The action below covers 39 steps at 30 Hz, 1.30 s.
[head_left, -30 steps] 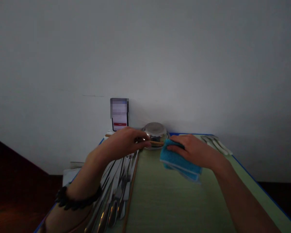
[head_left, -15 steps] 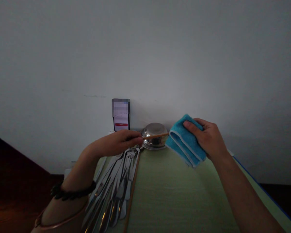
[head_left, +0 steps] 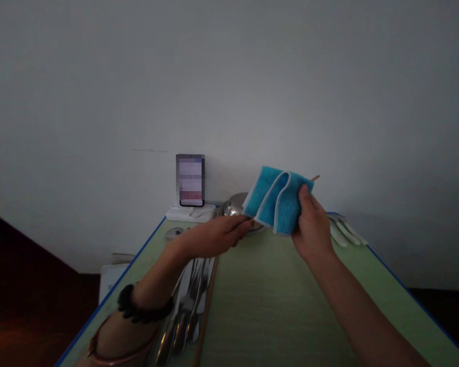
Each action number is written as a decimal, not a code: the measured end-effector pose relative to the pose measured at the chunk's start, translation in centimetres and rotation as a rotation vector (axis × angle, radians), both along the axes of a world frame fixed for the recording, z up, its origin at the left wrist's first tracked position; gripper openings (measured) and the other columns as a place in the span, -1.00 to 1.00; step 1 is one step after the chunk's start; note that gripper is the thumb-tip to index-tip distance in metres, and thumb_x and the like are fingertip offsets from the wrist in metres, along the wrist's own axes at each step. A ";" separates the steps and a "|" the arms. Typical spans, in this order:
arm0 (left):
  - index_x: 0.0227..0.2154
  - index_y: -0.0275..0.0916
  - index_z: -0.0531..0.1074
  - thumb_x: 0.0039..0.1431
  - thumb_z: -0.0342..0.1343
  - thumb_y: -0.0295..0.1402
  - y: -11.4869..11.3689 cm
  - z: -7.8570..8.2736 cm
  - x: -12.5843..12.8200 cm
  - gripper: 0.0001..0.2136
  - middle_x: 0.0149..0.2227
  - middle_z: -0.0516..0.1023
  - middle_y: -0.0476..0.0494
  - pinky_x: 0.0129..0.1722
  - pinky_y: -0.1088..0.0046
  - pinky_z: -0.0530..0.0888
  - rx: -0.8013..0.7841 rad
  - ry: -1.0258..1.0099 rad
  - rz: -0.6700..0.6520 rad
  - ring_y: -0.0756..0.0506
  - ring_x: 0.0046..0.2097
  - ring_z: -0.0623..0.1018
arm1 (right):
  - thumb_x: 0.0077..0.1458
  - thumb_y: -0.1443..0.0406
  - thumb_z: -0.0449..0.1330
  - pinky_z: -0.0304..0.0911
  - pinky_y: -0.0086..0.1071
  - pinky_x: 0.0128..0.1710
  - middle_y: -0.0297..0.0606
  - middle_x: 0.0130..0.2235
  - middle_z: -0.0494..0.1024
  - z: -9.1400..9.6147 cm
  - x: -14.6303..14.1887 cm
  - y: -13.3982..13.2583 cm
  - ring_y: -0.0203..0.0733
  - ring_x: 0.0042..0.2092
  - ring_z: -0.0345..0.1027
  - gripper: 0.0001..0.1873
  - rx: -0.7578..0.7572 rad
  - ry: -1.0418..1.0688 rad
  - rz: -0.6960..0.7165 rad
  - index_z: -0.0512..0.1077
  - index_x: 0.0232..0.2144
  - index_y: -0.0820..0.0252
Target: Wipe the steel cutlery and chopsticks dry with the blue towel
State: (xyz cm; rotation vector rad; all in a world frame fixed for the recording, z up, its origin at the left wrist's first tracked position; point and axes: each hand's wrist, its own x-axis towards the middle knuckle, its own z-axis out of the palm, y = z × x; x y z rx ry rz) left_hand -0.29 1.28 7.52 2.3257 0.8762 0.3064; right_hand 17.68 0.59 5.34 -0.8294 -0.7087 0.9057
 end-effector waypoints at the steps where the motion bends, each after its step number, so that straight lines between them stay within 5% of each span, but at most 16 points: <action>1: -0.32 -0.26 0.27 0.26 -0.33 -0.19 -0.1 -0.1 0.4 -0.67 -0.50 0.26 0.03 -0.44 0.55 0.28 -0.021 0.010 0.004 0.05 -0.46 0.29 | -0.03 0.05 0.12 0.35 -0.33 -0.31 -0.29 -0.30 0.55 0.0 0.1 0.1 -0.20 -0.27 0.43 -0.63 -0.006 0.015 -0.016 0.41 -0.28 0.19; 6: -0.41 -0.27 0.26 0.23 -0.29 -0.16 -0.3 0.2 0.3 -0.66 -0.54 0.24 0.03 -0.56 0.58 0.24 -0.192 0.075 0.013 0.07 -0.53 0.26 | 0.00 0.08 0.08 0.35 -0.37 -0.25 -0.34 -0.20 0.52 0.6 1.1 0.3 -0.26 -0.18 0.40 -0.69 -0.017 0.123 -0.113 0.38 -0.27 0.14; 14: -0.18 -0.29 0.29 0.20 -0.18 -0.27 -0.1 1.7 -2.5 -0.75 -0.46 0.39 -0.01 -0.51 0.56 0.35 -0.469 0.104 -0.142 0.06 -0.52 0.39 | -0.05 0.11 0.11 0.35 -0.41 -0.38 -0.41 -0.38 0.50 1.4 1.2 0.3 -0.28 -0.32 0.42 -0.76 -0.010 0.197 -0.195 0.36 -0.40 0.14; 21: -0.40 -0.29 0.32 0.14 -0.05 -0.31 0.2 1.9 -2.3 -0.85 -0.48 0.45 -0.01 -0.50 0.57 0.38 -0.420 0.144 -0.118 0.06 -0.51 0.44 | -0.02 0.11 0.08 0.33 -0.42 -0.35 -0.42 -0.37 0.50 1.4 0.8 -0.2 -0.28 -0.26 0.41 -0.77 -0.037 0.127 -0.134 0.33 -0.38 0.12; 32: -0.37 -0.28 0.38 0.11 -0.01 -0.31 0.2 2.4 -2.2 -0.86 -0.44 0.50 -0.03 -0.50 0.58 0.40 -0.386 0.135 -0.096 0.05 -0.51 0.46 | 0.02 0.05 0.03 0.35 -0.32 -0.24 -0.30 -0.16 0.50 0.4 0.8 0.4 -0.21 -0.13 0.39 -0.65 -0.032 0.116 -0.023 0.35 -0.24 0.12; 39: -0.35 -0.31 0.43 0.14 -0.05 -0.31 0.7 1.8 -3.8 -0.79 -0.41 0.52 -0.11 -0.40 0.50 0.45 -0.430 0.161 -0.062 -0.02 -0.39 0.51 | 0.02 0.11 0.08 0.36 -0.35 -0.23 -0.33 -0.20 0.52 0.6 2.0 0.5 -0.25 -0.17 0.41 -0.72 0.010 0.160 -0.132 0.39 -0.28 0.15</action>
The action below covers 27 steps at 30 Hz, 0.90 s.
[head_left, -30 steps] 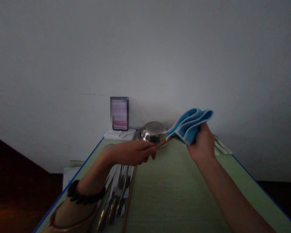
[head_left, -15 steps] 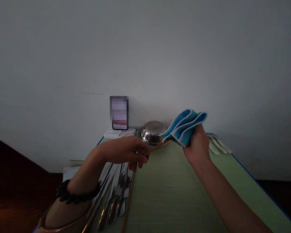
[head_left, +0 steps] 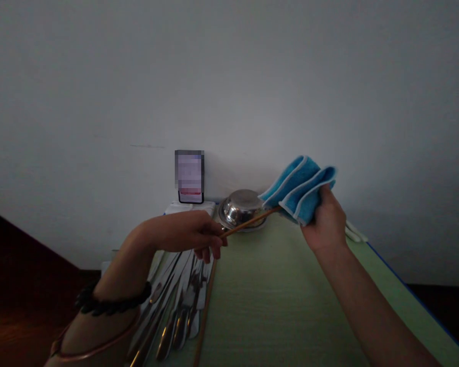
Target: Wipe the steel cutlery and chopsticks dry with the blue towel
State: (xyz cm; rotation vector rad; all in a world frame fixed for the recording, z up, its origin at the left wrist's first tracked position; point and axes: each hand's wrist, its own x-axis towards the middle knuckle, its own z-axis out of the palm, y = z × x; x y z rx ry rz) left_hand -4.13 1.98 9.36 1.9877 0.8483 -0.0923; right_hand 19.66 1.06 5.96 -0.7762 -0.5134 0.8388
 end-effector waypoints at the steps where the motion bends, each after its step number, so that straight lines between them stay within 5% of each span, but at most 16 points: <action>1: -0.32 -0.31 0.43 0.14 -0.06 -0.31 0.1 -0.1 -0.2 -0.79 -0.40 0.52 -0.12 -0.41 0.49 0.45 0.009 0.012 0.006 -0.02 -0.39 0.51 | 0.02 0.12 0.09 0.36 -0.36 -0.22 -0.33 -0.20 0.52 0.0 0.1 0.0 -0.26 -0.18 0.41 -0.72 0.008 -0.001 -0.008 0.39 -0.28 0.16; 16: -0.41 -0.34 0.40 0.17 -0.10 -0.29 -0.7 0.9 1.2 -0.75 -0.45 0.52 -0.12 -0.47 0.56 0.41 0.070 0.106 -0.062 0.03 -0.49 0.48 | 0.00 0.10 0.12 0.35 -0.29 -0.23 -0.34 -0.31 0.55 -0.5 -1.3 -0.7 -0.25 -0.29 0.44 -0.71 -0.031 -0.037 0.081 0.41 -0.29 0.16; 27: -0.43 -0.32 0.40 0.13 -0.03 -0.27 -0.5 0.6 1.5 -0.78 -0.47 0.50 -0.08 -0.47 0.57 0.40 0.067 0.007 -0.040 0.03 -0.48 0.47 | -0.04 0.08 0.15 0.33 -0.29 -0.21 -0.33 -0.25 0.55 -0.4 -1.9 -0.8 -0.19 -0.17 0.40 -0.68 -0.047 -0.073 0.206 0.40 -0.27 0.13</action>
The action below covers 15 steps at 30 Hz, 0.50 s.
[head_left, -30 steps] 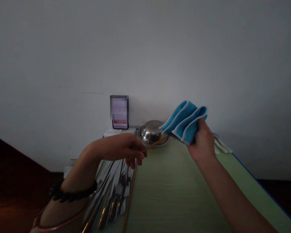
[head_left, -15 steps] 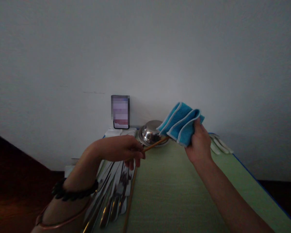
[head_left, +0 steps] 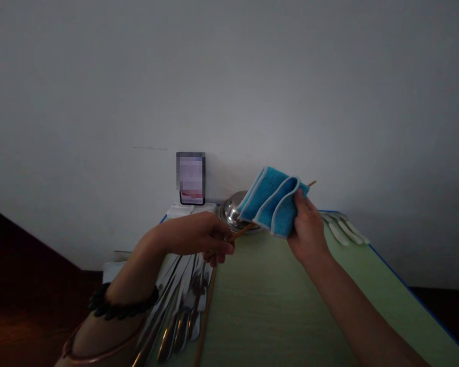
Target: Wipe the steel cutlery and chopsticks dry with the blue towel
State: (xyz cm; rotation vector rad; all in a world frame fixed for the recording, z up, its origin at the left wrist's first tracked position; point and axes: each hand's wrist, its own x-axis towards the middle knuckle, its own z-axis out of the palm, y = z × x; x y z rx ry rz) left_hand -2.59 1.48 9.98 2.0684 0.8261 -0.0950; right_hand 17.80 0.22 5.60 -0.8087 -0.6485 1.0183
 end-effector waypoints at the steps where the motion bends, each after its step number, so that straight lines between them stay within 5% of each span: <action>1: -0.45 -0.32 0.40 0.13 -0.05 -0.26 0.1 -0.1 0.0 -0.77 -0.48 0.49 -0.07 -0.48 0.57 0.39 0.005 -0.003 -0.001 0.03 -0.48 0.46 | -0.04 0.09 0.15 0.33 -0.29 -0.21 -0.33 -0.25 0.55 0.1 0.1 0.0 -0.19 -0.17 0.40 -0.69 0.006 -0.009 0.001 0.40 -0.27 0.13; 10: -0.44 -0.33 0.42 0.13 -0.07 -0.22 1.4 -1.4 -2.4 -0.72 -0.49 0.49 -0.08 -0.43 0.57 0.36 0.119 0.070 0.066 0.00 -0.42 0.48 | 0.00 0.12 0.12 0.31 -0.32 -0.30 -0.28 -0.27 0.52 -0.3 2.5 1.2 -0.18 -0.23 0.39 -0.70 0.080 -0.184 0.056 0.39 -0.25 0.17; 15: -0.28 -0.30 0.43 0.18 -0.13 -0.21 1.6 -1.1 -3.2 -0.69 -0.44 0.48 -0.07 -0.44 0.57 0.32 0.400 0.043 0.127 0.01 -0.41 0.43 | 0.01 0.08 0.10 0.25 -0.38 -0.42 -0.33 -0.41 0.49 -0.3 4.6 0.8 -0.23 -0.39 0.35 -0.71 0.009 -0.712 0.140 0.39 -0.36 0.17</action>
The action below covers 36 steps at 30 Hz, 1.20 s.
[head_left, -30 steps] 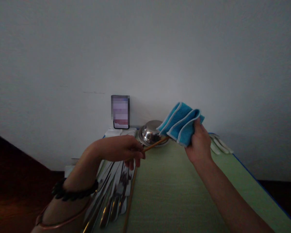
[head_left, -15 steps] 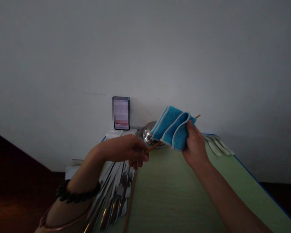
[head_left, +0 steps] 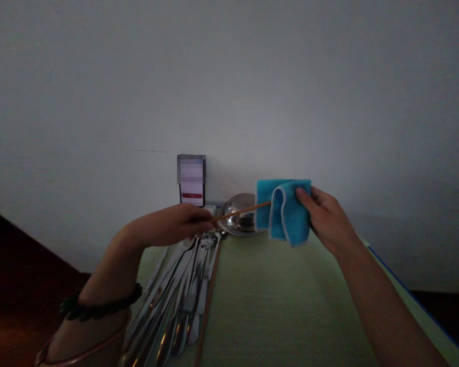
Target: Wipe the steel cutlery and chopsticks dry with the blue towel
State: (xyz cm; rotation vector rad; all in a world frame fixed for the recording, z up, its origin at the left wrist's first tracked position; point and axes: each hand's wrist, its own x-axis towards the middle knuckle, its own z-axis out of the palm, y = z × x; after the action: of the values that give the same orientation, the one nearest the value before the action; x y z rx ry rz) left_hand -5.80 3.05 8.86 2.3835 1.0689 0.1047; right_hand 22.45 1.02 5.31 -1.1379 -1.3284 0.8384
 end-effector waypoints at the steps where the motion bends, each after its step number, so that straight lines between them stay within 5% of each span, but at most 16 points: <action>1: -0.25 -0.29 0.42 0.18 -0.13 -0.20 0.0 0.1 0.0 -0.69 -0.42 0.48 -0.06 -0.44 0.57 0.32 0.071 -0.025 0.023 0.01 -0.41 0.42 | 0.01 0.07 0.09 0.24 -0.38 -0.43 -0.32 -0.41 0.49 0.2 0.3 -0.3 -0.23 -0.40 0.34 -0.70 -0.040 -0.155 0.072 0.39 -0.37 0.18; 5: -0.21 -0.24 0.44 0.17 -0.11 -0.17 0.0 0.4 -0.1 -0.68 -0.37 0.50 -0.04 -0.41 0.56 0.31 0.209 -0.079 0.063 0.01 -0.38 0.42 | 0.09 0.06 -0.01 0.21 -0.38 -0.45 -0.28 -0.36 0.49 1.5 1.1 -1.3 -0.21 -0.38 0.34 -0.65 -0.076 -0.591 0.202 0.38 -0.33 0.19; 14: -0.23 -0.18 0.48 0.17 -0.07 -0.26 -0.6 0.7 1.1 -0.75 -0.36 0.55 -0.01 -0.36 0.58 0.31 0.042 0.010 -0.080 0.02 -0.36 0.47 | 0.13 0.16 -0.03 0.17 -0.36 -0.32 -0.23 -0.29 0.51 2.4 -0.5 -2.5 -0.18 -0.29 0.35 -0.71 -0.061 -1.081 0.570 0.41 -0.29 0.18; 21: -0.30 -0.26 0.48 0.15 -0.07 -0.20 -1.1 1.8 3.0 -0.71 -0.42 0.51 -0.07 -0.44 0.56 0.25 0.147 0.043 -0.032 0.01 -0.41 0.43 | 0.15 0.13 -0.07 0.17 -0.31 -0.27 -0.20 -0.28 0.49 2.6 -2.6 -3.1 -0.15 -0.26 0.34 -0.69 0.024 -1.010 0.446 0.36 -0.23 0.18; 31: -0.31 -0.24 0.45 0.19 -0.14 -0.16 -0.3 0.5 0.6 -0.68 -0.50 0.43 0.01 -0.49 0.59 0.22 0.111 0.025 -0.006 0.04 -0.47 0.38 | 0.11 0.12 0.00 0.14 -0.37 -0.35 -0.28 -0.31 0.51 2.1 -0.2 -2.0 -0.19 -0.33 0.35 -0.72 0.040 -0.991 0.390 0.40 -0.29 0.12; 36: -0.35 -0.27 0.42 0.20 -0.17 -0.16 -0.3 0.3 0.3 -0.66 -0.55 0.36 0.02 -0.53 0.59 0.18 0.146 0.029 0.012 0.06 -0.51 0.32 | 0.13 0.09 -0.05 0.09 -0.40 -0.46 -0.33 -0.49 0.43 2.1 0.1 -2.0 -0.26 -0.46 0.29 -0.66 0.102 -1.014 0.264 0.36 -0.46 0.18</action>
State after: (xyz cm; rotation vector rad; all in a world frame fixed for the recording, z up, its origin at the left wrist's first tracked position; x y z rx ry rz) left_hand -5.49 2.79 9.16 2.5154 1.1240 0.1585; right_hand 22.54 -1.00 7.37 -1.3802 -2.3564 0.3308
